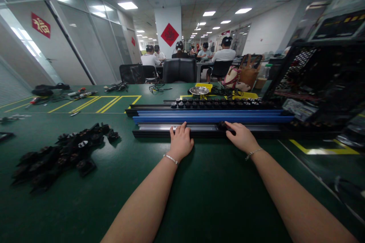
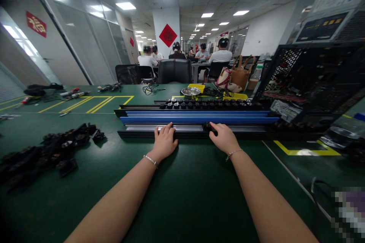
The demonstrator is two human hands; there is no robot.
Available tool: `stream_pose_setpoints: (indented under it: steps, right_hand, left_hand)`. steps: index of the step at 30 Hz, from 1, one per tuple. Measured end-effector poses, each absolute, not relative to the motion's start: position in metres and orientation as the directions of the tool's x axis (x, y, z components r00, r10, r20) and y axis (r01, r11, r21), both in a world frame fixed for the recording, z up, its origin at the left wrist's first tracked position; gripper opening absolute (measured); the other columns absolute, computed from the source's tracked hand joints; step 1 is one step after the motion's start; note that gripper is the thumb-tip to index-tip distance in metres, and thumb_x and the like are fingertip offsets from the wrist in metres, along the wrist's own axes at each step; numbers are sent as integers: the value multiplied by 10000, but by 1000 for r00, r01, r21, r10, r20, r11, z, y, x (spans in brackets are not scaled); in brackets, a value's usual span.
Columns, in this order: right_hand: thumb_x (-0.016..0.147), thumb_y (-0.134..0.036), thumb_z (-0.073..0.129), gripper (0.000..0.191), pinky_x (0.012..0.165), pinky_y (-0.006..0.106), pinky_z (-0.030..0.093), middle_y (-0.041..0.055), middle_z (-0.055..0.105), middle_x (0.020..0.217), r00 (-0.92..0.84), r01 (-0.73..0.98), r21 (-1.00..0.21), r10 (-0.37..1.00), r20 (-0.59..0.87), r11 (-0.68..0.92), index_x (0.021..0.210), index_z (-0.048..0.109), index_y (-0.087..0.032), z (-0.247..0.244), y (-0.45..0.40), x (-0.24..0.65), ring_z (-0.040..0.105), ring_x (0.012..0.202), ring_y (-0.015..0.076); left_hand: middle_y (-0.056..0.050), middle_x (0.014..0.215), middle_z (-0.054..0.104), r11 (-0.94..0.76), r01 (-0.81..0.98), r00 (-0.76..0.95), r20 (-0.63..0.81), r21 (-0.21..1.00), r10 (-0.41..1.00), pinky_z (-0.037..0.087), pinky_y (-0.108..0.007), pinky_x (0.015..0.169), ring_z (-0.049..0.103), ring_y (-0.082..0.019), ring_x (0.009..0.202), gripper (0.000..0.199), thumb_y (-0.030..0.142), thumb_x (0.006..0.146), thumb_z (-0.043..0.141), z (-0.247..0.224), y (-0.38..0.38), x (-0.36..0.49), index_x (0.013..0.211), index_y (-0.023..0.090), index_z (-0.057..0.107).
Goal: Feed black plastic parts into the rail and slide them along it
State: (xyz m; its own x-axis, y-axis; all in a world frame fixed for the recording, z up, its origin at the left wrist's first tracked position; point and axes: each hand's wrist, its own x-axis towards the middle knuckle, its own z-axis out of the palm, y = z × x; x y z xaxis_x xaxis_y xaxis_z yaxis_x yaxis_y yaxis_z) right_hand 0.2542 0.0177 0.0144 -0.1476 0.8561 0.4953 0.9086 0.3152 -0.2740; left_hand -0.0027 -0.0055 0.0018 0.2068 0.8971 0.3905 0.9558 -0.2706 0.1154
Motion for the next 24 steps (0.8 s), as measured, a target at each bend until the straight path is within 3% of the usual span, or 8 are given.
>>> stream_pose_setpoints:
  steps: [24]
  right_hand:
    - [784,-283,472,412,917,411,466,90,674,1027,-157,891,-301,854,495,338,1145,640,-176,16,16,249,586,1000,245]
  left_hand:
    - [-88,1443,385,-260,959,201,376,111,904,151,-544,1109,358,-257,1285,385,340,810,493,4,-6,-2,1178,226,506]
